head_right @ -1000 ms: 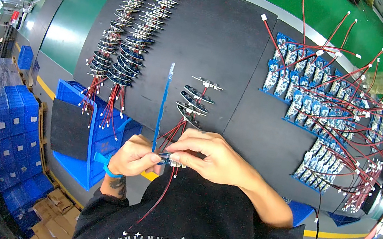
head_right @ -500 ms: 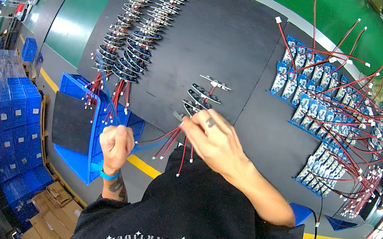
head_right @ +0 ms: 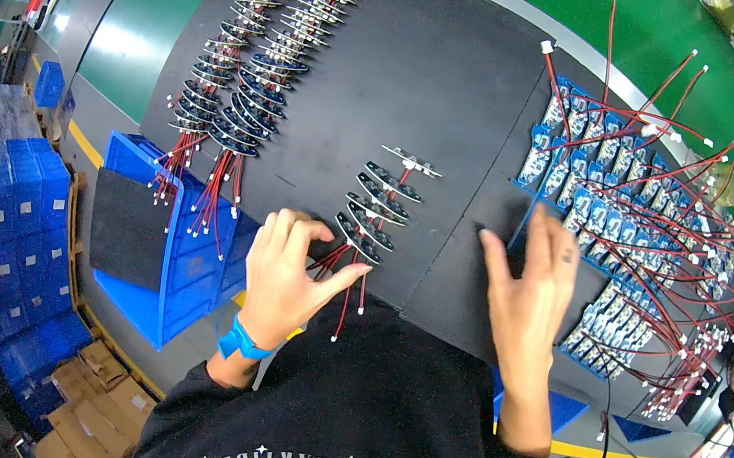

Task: The person assembles small electronic circuit board components by hand, connecting wires and arranging them in a grid on a workbench.

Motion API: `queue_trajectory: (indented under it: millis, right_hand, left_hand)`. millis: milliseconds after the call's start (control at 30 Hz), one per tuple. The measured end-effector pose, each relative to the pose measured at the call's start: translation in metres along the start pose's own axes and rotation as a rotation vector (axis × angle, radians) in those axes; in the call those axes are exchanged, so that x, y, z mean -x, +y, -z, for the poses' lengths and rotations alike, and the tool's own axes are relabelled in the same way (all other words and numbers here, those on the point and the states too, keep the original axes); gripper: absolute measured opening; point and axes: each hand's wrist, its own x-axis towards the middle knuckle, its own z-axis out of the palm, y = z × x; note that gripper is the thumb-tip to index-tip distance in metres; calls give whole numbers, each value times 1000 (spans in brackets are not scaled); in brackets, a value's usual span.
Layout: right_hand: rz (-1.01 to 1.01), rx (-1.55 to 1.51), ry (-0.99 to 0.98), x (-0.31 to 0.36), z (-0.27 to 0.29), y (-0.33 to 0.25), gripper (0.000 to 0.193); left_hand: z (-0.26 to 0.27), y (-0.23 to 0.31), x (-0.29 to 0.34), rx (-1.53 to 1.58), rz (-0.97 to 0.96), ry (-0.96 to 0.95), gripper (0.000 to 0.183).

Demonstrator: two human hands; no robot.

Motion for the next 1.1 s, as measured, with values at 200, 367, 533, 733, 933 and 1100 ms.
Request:
queue_trajectory:
  millis: [200,367,533,733,933,1100]
  right_hand:
    - [246,-373,-97,-46,-29,-23,26]
    - [295,-452,-294,-53,-51,-19,20]
    - [272,-549,-415,-44,-50,-24,17]
    - [246,-197,-53,-45,-36,-7,21]
    - [199,-105,-97,-12,-20,12,19]
    - [231,-110,-45,-13,-21,12,20]
  left_hand:
    - [-7,16,-4,-74,14,-47,42]
    - [-7,15,-3,-51,47,-36,32]
    - [-11,16,2,43,139,7,17]
    - [-13,16,-7,16,114,96,10]
    - [-11,8,-21,-27,73,48,8]
    - [-14,5,-32,-38,40,32,8]
